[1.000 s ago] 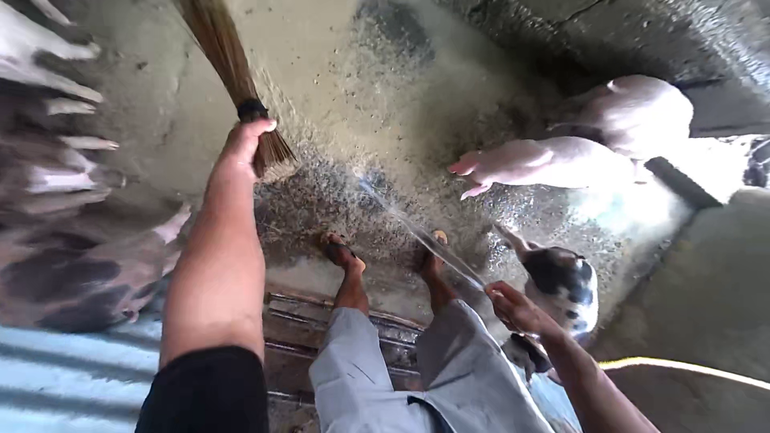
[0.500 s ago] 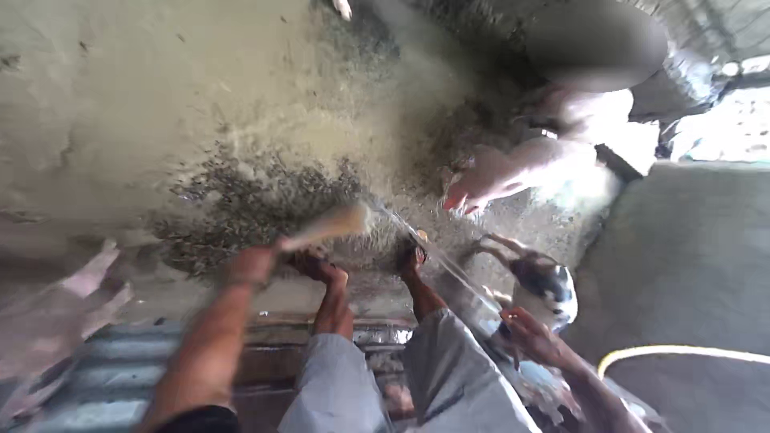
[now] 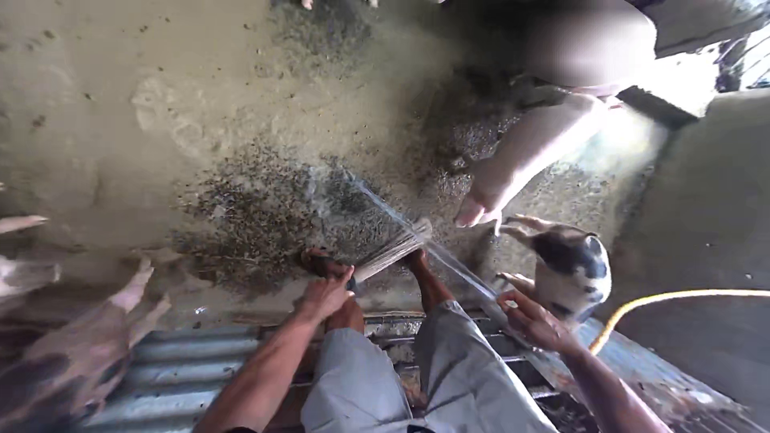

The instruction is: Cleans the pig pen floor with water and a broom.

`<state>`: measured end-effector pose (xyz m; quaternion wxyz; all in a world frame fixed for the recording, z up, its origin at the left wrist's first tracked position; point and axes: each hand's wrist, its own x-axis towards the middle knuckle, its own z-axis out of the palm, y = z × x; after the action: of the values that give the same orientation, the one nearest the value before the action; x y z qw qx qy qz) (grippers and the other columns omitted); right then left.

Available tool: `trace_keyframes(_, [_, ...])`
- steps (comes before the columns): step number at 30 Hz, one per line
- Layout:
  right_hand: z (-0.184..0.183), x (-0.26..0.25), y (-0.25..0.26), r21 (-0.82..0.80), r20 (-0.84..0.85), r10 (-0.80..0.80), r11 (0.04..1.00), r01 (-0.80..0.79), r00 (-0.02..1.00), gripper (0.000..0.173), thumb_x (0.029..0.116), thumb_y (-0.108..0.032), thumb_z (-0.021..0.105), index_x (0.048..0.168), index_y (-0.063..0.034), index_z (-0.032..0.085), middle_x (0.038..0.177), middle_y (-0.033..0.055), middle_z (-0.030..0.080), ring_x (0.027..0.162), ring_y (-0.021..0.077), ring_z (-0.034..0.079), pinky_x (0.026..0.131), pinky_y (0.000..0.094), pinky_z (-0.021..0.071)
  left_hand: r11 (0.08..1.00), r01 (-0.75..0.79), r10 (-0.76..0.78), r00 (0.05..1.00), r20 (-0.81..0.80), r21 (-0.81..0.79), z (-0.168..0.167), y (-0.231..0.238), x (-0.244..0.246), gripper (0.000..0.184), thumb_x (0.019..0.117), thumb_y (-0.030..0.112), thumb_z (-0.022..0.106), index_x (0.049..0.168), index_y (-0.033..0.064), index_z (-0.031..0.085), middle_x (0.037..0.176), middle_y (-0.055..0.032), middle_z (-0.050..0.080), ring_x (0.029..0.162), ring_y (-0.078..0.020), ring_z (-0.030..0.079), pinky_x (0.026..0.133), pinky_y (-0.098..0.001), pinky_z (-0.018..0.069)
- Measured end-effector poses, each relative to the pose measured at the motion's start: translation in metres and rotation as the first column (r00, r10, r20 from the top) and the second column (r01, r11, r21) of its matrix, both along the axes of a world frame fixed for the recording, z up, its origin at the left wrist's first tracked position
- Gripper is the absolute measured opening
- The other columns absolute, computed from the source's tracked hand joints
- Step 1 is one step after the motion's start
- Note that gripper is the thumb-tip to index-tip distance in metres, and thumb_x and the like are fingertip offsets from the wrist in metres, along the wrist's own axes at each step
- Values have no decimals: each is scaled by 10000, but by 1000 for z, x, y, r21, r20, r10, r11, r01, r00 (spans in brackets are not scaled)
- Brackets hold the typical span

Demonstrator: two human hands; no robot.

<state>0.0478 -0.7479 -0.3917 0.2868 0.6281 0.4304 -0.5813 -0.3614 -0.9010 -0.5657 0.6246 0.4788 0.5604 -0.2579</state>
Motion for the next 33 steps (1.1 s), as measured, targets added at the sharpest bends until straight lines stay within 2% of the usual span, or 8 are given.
trace_keyframes(3, [-10, 15, 1, -19, -36, 12, 1000, -12, 999, 283, 1011, -160, 456, 1247, -43, 560, 669, -41, 487, 528, 57, 469, 536, 268, 456, 982, -144, 170, 951, -258, 120, -55, -2, -116, 577, 1027, 519, 560, 1539, 274, 459, 1212, -287, 680, 1100, -535, 652, 904, -739, 493])
trace_keyframes(7, [-33, 44, -1, 2, -33, -26, 1000, 26, 999, 309, 994, -163, 463, 1263, -54, 568, 686, -23, 511, 541, 72, 481, 543, 293, 464, 934, -231, 355, 687, -633, 273, -51, -37, -239, 756, 1020, 525, 578, 1637, 227, 258, 1213, -402, 621, 1127, -631, 591, 905, -808, 433])
trace_keyframes(12, [-31, 65, -16, -44, 23, -83, 996, 84, 996, 297, 1056, -144, 450, 1304, -13, 547, 802, 75, 563, 631, 148, 519, 638, 373, 494, 873, -472, 474, 770, -426, 118, 46, 18, -57, 791, 1055, 511, 513, 1671, 186, 138, 1310, -336, 619, 1176, -525, 627, 994, -696, 476])
trace_keyframes(17, [-12, 96, -20, 15, 149, -122, 993, 121, 981, 277, 1072, -172, 453, 1287, -37, 565, 796, 85, 575, 642, 179, 547, 650, 408, 510, 998, 56, -57, 998, 22, 34, -11, 58, 117, 673, 1069, 550, 430, 1658, 303, 219, 1306, -259, 650, 1170, -462, 647, 981, -661, 496])
trace_keyframes(21, [-17, 131, -20, 32, 113, -132, 991, 129, 985, 283, 1036, -153, 484, 1266, -29, 593, 876, 87, 630, 704, 149, 588, 688, 381, 528, 999, 10, -3, 986, -168, 41, -55, 113, 46, 547, 1046, 510, 516, 1514, 224, 512, 1222, -285, 677, 1159, -515, 631, 959, -711, 476])
trace_keyframes(26, [-33, 161, -19, 19, 75, -187, 982, 186, 980, 293, 1040, -151, 483, 1284, -43, 604, 782, 46, 590, 591, 104, 514, 593, 326, 490, 965, -159, 258, 698, -668, 207, -56, 29, -131, 720, 1045, 620, 429, 1638, 240, 276, 1361, -354, 583, 1261, -574, 554, 1026, -761, 398])
trace_keyframes(29, [-41, 176, -22, 1, 124, -185, 982, 187, 975, 287, 1051, -152, 473, 1291, -40, 583, 870, 119, 626, 689, 189, 582, 677, 418, 522, 897, -358, 439, 637, -634, 260, 4, 40, -67, 777, 1063, 529, 465, 1642, 71, 224, 1467, -337, 508, 1351, -525, 505, 1106, -695, 381])
trace_keyframes(33, [-50, 189, -18, -21, 202, -179, 982, 187, 963, 292, 1081, -174, 445, 1311, -28, 551, 929, 175, 632, 768, 272, 625, 745, 495, 538, 941, -337, 331, 885, -329, 40, 25, 75, 87, 738, 1053, 507, 517, 1644, 165, 238, 1247, -320, 652, 1132, -503, 654, 966, -688, 502])
